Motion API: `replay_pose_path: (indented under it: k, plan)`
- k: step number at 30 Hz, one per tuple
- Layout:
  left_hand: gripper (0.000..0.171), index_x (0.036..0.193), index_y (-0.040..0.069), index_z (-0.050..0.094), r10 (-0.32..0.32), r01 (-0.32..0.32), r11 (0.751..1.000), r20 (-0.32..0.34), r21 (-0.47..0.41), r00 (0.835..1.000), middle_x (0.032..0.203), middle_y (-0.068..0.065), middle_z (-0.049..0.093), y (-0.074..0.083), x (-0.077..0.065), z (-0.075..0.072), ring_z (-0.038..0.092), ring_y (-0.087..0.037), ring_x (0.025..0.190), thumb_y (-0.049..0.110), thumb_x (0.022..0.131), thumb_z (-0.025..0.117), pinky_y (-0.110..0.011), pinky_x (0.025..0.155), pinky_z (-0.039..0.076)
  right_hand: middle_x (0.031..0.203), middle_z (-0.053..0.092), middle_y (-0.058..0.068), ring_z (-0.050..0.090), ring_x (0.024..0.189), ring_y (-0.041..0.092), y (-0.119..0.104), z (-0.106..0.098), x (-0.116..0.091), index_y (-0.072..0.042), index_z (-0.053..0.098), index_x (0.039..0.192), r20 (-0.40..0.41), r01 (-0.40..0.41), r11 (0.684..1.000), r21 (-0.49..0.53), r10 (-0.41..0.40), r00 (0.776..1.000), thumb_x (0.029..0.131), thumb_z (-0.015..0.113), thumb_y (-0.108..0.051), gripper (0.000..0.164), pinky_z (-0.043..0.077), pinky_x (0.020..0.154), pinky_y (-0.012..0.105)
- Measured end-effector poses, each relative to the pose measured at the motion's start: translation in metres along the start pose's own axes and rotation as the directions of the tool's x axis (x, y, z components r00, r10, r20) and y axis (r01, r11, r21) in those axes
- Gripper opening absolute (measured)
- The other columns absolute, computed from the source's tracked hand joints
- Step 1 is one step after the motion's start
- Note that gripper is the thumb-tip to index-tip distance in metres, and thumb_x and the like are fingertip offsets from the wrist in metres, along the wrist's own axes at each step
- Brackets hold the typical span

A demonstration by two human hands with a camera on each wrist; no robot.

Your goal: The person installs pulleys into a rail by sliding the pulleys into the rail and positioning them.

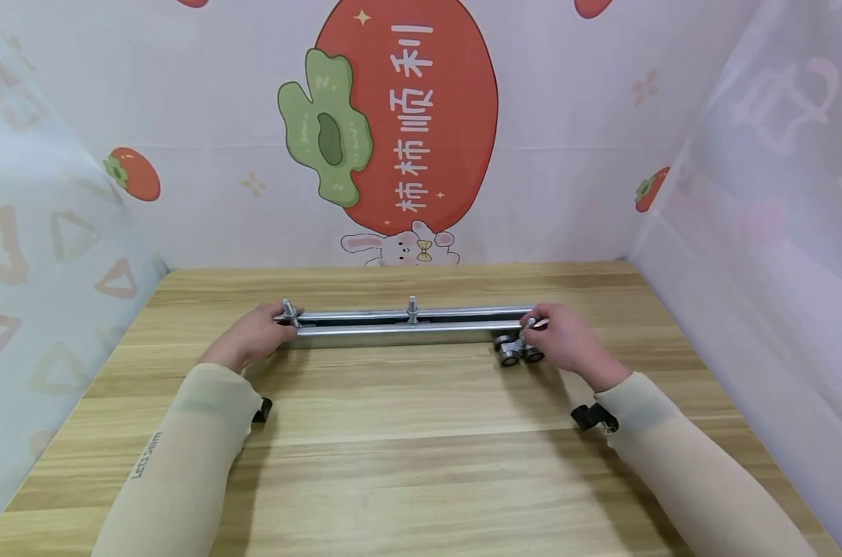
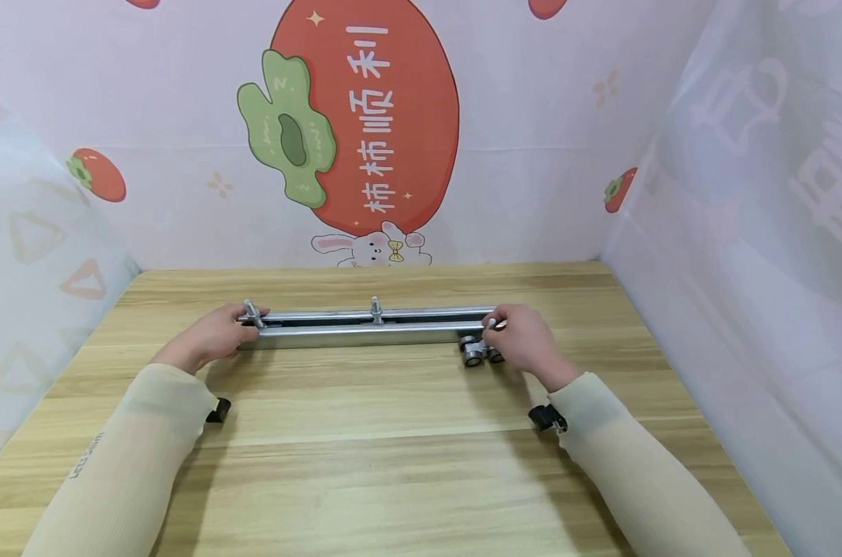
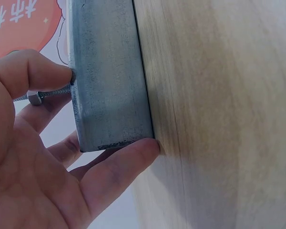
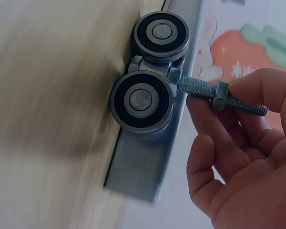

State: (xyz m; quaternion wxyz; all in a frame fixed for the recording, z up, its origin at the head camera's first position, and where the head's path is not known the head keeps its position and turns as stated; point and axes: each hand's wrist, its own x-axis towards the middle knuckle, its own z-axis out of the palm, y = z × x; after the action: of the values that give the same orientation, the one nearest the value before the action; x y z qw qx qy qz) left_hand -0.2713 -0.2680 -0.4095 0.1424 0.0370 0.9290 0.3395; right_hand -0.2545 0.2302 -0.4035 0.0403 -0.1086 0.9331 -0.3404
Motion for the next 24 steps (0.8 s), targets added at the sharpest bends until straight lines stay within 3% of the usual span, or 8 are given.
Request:
replay_pose_path:
  k: [9, 18, 24]
  plan:
    - [0.056, 0.148, 0.0, 0.045, 0.014, -0.014, 1.0, -0.007, 0.007, 1.0, 0.151, -0.03, 0.035, 0.001, 0.0, 0.0, 0.04, -0.039, 0.117, 0.017, 0.096, 0.057, -0.052, 0.095, 0.035, 0.102, 0.068, 0.017, 0.057, 0.072, 0.022, 0.031, -0.031, -0.013, 0.001, 0.068, 0.107, -0.054, -0.061, 0.998, -0.025, 0.06, 0.997, 0.092, 0.065, -0.013, 0.021, 0.047, 0.059, 0.035]
    - [0.055, 0.147, 0.0, 0.045, 0.005, -0.005, 1.0, -0.001, 0.002, 1.0, 0.147, -0.028, 0.039, 0.002, 0.0, 0.0, 0.041, -0.039, 0.112, 0.017, 0.096, 0.057, -0.047, 0.088, 0.037, 0.108, 0.067, 0.018, 0.059, 0.093, 0.03, 0.06, -0.058, -0.023, 0.003, 0.067, 0.11, -0.087, -0.114, 0.991, -0.065, 0.108, 0.99, 0.093, 0.066, -0.016, 0.025, 0.045, 0.073, 0.038]
    - [0.055, 0.148, 0.002, 0.045, -0.012, 0.012, 1.0, 0.003, -0.011, 1.0, 0.146, -0.027, 0.039, 0.0, 0.0, -0.001, 0.04, -0.039, 0.112, 0.018, 0.097, 0.055, -0.046, 0.087, 0.036, 0.109, 0.067, 0.018, 0.056, 0.094, 0.032, 0.081, -0.075, -0.026, 0.002, 0.068, 0.113, -0.127, -0.134, 0.984, -0.121, 0.119, 0.985, 0.094, 0.063, -0.019, 0.028, 0.042, 0.072, 0.039]
